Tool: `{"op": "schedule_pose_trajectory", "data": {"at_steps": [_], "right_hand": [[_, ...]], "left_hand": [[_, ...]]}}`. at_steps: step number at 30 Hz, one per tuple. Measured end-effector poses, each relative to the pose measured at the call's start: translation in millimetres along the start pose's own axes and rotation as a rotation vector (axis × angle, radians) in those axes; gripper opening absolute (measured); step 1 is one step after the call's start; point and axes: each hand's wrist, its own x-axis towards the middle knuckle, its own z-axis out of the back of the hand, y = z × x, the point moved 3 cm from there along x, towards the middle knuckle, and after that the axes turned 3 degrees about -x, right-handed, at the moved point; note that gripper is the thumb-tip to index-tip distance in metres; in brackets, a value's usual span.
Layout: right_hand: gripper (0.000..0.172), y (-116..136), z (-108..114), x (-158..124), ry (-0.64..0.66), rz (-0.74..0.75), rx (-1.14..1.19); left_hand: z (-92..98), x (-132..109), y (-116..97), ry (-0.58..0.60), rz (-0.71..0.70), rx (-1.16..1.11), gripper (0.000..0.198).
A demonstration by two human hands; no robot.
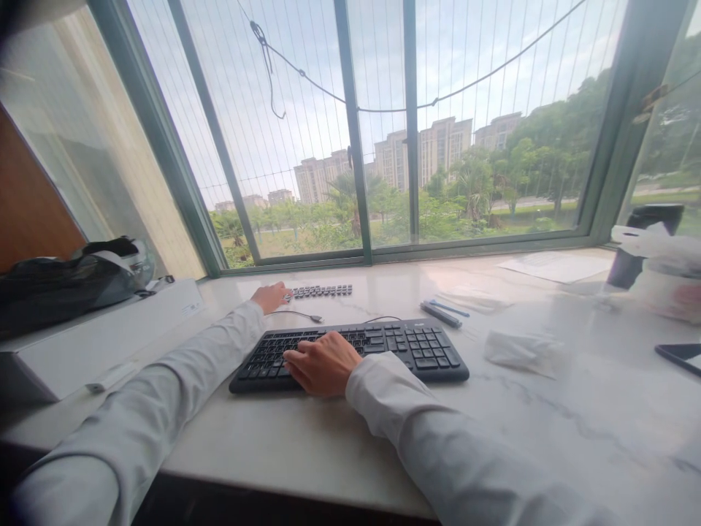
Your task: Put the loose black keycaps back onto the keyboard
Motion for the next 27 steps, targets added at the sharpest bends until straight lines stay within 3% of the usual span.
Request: {"op": "schedule_pose_trajectory", "data": {"at_steps": [8,18,23,27], "right_hand": [[0.037,0,-1,0,-0.007,-0.002,0.007],[0.035,1,-3,1,-0.021,0.017,0.004],[0.034,1,-2,0,-0.033,0.014,-0.001],[0.034,0,-1,-1,-0.029,0.006,0.009]], "left_hand": [[-11.0,14,0,0.016,-0.031,0.052,0.027],[-6.4,11,-5,-0.002,-0.049,0.045,0.021],[4.0,1,-11,-0.067,-0.037,-0.023,0.019],[24.5,-14,-15,-0.156,-0.008,-0.112,0.026]]}}
